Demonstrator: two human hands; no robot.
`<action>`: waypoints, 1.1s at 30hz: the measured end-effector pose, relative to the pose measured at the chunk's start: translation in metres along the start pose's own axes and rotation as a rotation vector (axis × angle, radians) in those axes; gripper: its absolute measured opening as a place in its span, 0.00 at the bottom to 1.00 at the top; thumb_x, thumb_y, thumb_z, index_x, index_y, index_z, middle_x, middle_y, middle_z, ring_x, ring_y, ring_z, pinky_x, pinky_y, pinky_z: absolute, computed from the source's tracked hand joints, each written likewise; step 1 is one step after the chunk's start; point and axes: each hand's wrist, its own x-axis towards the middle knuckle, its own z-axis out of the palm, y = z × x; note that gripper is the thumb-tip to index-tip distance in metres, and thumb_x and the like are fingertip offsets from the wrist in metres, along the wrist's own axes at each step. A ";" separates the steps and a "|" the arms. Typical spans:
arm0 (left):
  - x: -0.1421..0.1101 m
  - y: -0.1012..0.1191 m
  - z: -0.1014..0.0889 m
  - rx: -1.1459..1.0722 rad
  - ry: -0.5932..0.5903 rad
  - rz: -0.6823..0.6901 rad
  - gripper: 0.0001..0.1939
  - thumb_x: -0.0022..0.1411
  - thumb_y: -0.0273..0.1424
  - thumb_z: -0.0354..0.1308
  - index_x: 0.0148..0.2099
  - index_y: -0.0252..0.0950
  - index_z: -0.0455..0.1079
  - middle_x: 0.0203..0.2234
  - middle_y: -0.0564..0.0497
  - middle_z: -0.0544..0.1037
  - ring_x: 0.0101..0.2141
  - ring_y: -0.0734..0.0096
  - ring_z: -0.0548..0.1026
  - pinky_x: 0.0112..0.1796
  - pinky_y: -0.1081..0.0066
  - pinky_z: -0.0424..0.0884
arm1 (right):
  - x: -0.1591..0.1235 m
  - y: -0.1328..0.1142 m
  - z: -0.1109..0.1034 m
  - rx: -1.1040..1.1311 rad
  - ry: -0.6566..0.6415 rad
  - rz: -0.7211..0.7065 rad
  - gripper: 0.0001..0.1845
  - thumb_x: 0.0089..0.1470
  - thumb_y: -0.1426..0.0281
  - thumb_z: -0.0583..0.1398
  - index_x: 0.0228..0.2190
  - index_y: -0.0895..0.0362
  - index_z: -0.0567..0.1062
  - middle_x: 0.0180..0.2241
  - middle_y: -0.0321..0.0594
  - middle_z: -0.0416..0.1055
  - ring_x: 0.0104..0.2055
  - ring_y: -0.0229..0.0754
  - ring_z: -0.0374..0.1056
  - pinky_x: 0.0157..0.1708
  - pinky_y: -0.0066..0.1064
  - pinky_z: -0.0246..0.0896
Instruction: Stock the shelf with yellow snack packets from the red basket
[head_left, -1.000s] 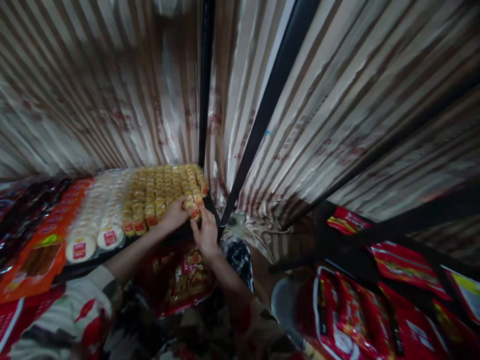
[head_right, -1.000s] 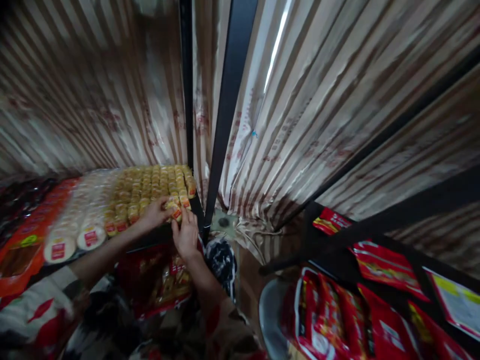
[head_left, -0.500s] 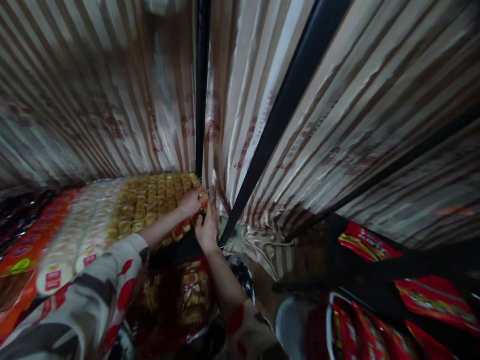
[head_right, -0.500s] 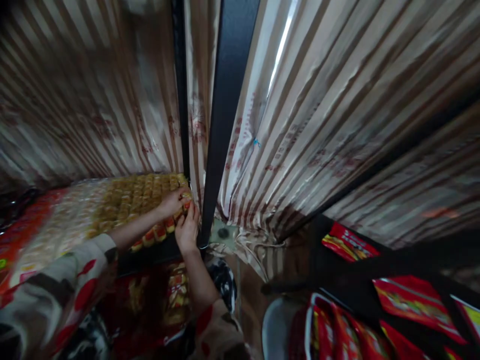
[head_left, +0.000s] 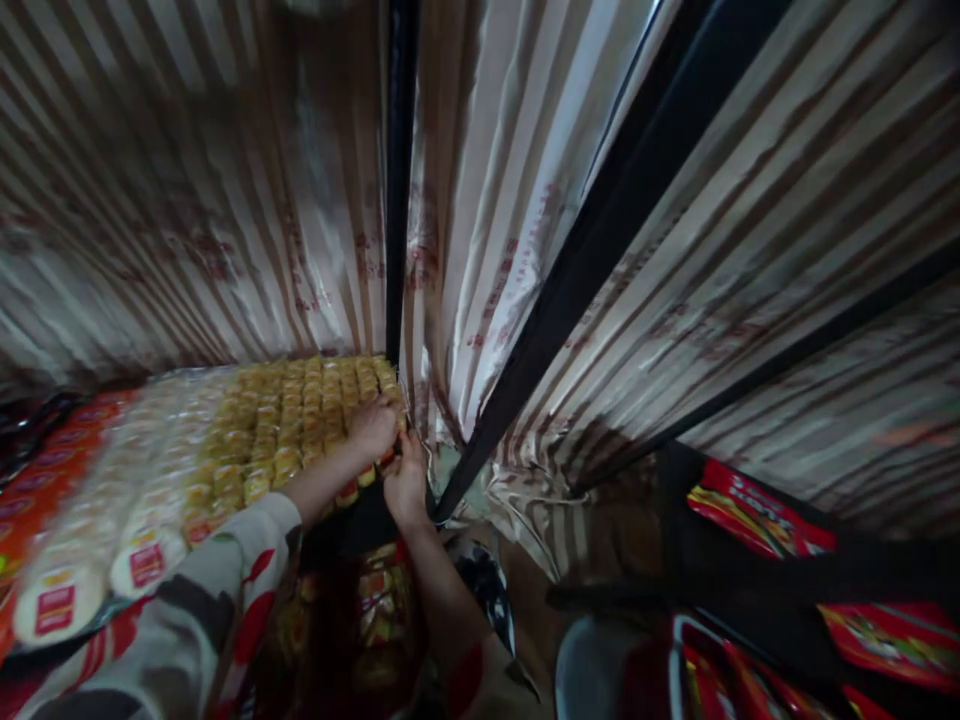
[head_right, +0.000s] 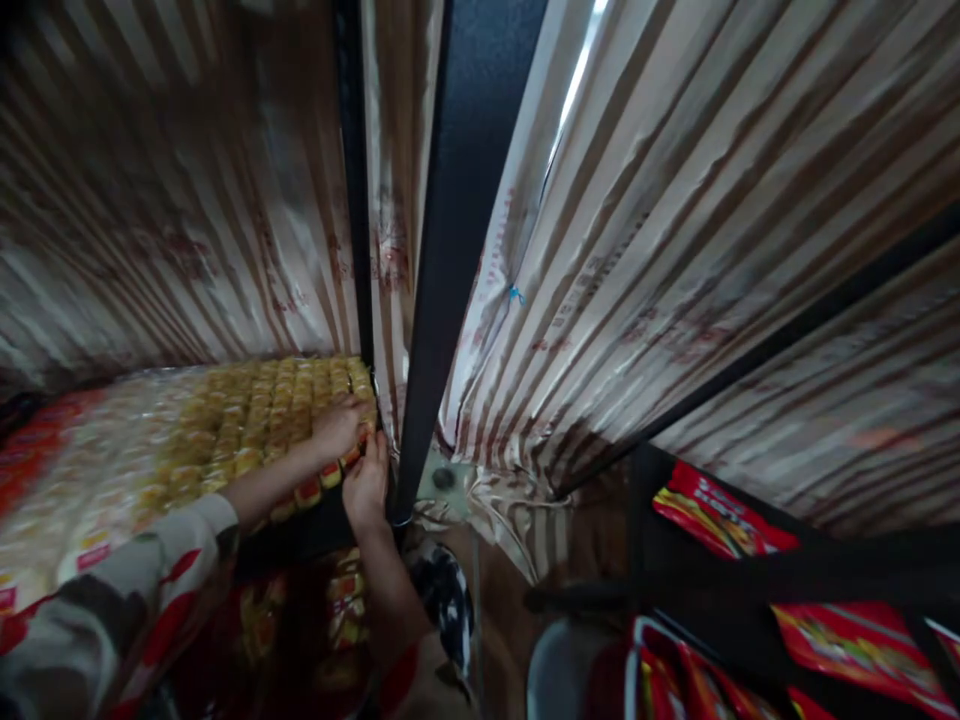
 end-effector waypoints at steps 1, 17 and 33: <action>0.000 0.000 0.001 0.004 0.007 -0.001 0.12 0.57 0.26 0.53 0.44 0.34 0.72 0.42 0.42 0.73 0.48 0.55 0.66 0.47 0.63 0.64 | 0.001 0.000 0.000 0.013 0.014 0.001 0.29 0.50 0.81 0.46 0.54 0.66 0.64 0.59 0.55 0.57 0.62 0.47 0.52 0.61 0.41 0.47; 0.013 -0.005 -0.007 0.108 -0.049 0.315 0.15 0.56 0.27 0.52 0.43 0.34 0.74 0.46 0.39 0.75 0.56 0.53 0.61 0.59 0.52 0.45 | 0.014 0.009 0.008 0.198 0.022 0.040 0.25 0.56 0.74 0.46 0.54 0.59 0.65 0.55 0.46 0.65 0.58 0.43 0.58 0.59 0.39 0.50; 0.014 -0.011 0.012 0.119 -0.049 0.182 0.18 0.62 0.24 0.43 0.48 0.29 0.71 0.47 0.39 0.73 0.52 0.59 0.66 0.55 0.60 0.56 | 0.070 0.000 0.017 0.175 0.061 0.097 0.29 0.64 0.63 0.36 0.50 0.62 0.70 0.47 0.47 0.73 0.51 0.42 0.66 0.50 0.33 0.60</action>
